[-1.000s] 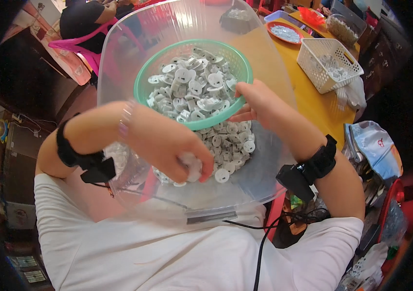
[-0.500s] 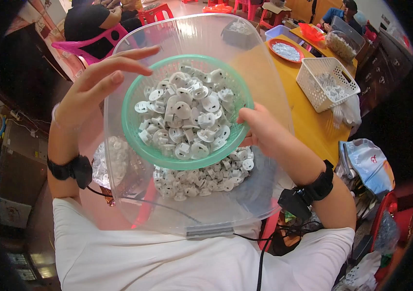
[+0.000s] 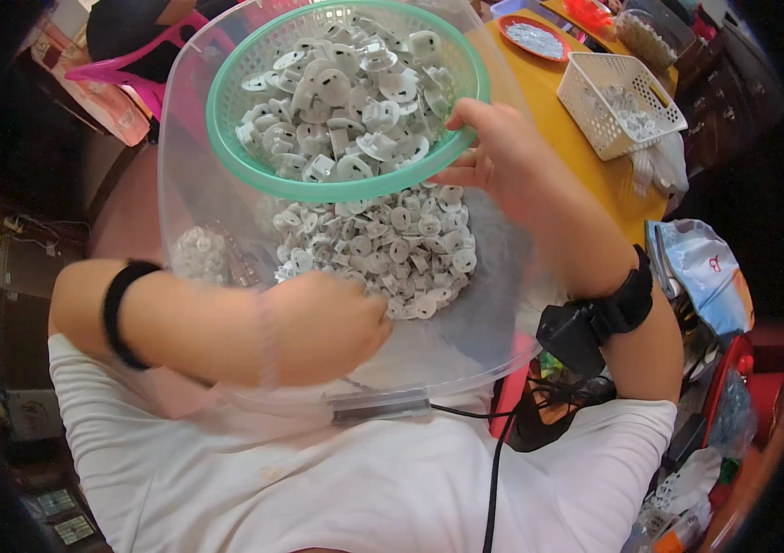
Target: The person is sorting small white circular plastic/metal components into different containers.
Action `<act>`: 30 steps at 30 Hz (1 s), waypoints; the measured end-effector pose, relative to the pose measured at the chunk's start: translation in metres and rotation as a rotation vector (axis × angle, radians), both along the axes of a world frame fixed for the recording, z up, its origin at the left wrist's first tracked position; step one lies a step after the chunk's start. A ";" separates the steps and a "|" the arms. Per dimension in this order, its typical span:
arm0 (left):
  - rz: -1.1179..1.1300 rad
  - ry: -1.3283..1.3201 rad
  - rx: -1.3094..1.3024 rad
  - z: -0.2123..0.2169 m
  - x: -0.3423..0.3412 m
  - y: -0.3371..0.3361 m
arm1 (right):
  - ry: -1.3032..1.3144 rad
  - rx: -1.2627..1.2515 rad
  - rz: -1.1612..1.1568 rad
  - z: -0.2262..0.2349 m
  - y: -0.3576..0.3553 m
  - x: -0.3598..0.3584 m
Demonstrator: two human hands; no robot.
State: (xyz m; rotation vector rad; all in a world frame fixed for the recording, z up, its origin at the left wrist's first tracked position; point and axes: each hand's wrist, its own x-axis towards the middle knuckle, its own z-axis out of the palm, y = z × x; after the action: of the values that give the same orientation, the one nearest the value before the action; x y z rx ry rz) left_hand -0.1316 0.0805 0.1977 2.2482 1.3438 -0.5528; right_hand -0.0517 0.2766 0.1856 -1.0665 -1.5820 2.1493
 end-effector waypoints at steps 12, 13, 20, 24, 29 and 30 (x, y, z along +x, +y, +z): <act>0.486 -0.201 0.807 -0.170 -0.032 0.125 | 0.170 0.013 0.044 0.001 -0.009 0.002; 0.489 -0.441 0.836 -0.192 -0.037 0.141 | 0.192 -0.039 0.032 0.001 -0.009 0.002; 0.621 -0.410 0.217 -0.149 -0.025 0.159 | 0.181 -0.126 -0.003 0.012 -0.017 0.005; 0.681 -0.228 -0.165 -0.133 -0.016 0.153 | 0.071 -0.173 0.018 0.012 -0.011 0.002; 0.482 -0.206 -0.225 -0.130 -0.001 0.131 | 0.176 -0.098 -0.047 0.003 -0.009 0.003; 0.479 -0.207 -0.230 -0.127 0.001 0.129 | 0.173 -0.101 -0.052 0.002 -0.009 0.004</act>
State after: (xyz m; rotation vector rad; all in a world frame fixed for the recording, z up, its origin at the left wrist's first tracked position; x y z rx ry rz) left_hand -0.1309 0.2094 0.0712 1.6698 1.5489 -0.2777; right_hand -0.0474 0.2680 0.1876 -0.9110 -1.3678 2.2404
